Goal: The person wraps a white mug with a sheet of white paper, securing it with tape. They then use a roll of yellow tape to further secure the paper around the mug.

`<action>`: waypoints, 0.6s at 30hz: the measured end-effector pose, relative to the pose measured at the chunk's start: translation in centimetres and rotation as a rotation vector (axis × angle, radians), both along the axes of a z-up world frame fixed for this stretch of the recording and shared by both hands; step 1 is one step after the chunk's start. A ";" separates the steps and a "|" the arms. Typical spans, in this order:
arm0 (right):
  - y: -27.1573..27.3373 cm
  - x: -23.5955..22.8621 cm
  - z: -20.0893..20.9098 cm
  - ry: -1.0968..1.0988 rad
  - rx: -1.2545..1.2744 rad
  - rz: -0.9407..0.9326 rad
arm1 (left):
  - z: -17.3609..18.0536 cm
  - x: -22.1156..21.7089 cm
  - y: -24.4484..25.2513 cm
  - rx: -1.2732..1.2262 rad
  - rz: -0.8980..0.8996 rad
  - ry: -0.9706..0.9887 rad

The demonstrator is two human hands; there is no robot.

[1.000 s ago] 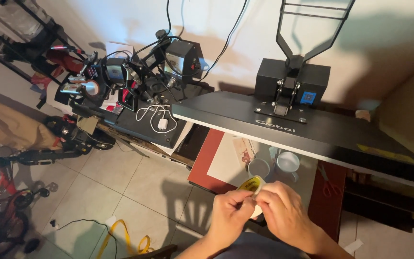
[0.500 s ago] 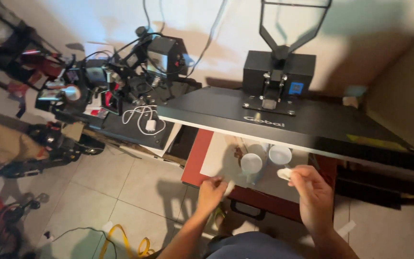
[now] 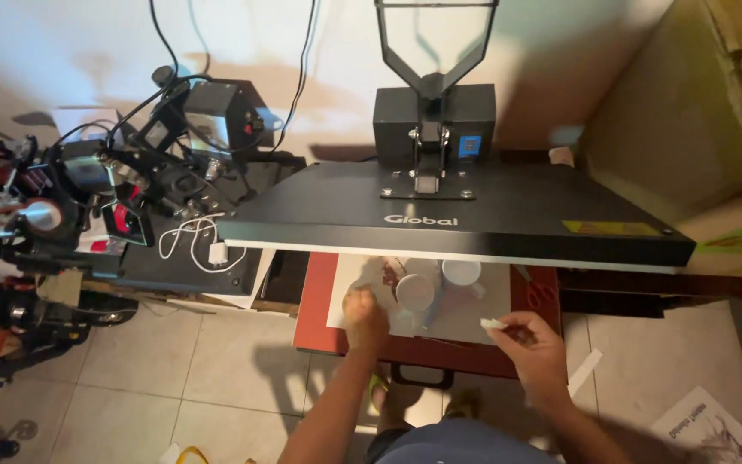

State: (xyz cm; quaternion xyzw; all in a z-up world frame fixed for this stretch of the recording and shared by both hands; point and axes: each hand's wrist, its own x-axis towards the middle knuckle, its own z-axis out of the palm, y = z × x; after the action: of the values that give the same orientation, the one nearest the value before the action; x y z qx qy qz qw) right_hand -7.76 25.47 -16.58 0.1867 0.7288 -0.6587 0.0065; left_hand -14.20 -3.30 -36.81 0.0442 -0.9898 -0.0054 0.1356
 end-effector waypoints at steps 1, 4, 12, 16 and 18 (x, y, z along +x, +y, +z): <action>0.2 0.1 0.3 -0.003 -0.001 -0.005 | 1.7 -0.1 1.4 -0.001 -0.005 -0.003; 0.9 0.7 -0.3 -0.173 0.064 0.016 | 5.3 -0.2 4.8 -0.210 -0.290 0.011; 1.0 1.1 -0.4 -0.274 0.017 -0.064 | -1.9 -2.0 8.3 0.135 -0.328 -0.426; 1.5 1.4 1.2 -0.317 0.032 0.043 | 3.0 -0.9 6.9 -0.036 -0.362 -0.644; 1.5 1.7 2.2 -0.318 0.012 0.067 | 6.1 1.4 5.2 0.294 -0.300 -0.509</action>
State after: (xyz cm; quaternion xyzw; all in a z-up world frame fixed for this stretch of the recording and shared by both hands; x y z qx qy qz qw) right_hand -6.10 26.92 -14.36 0.2643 0.7283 -0.6159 0.1425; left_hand -12.84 1.86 -30.69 -0.0831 -0.9759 -0.1570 -0.1264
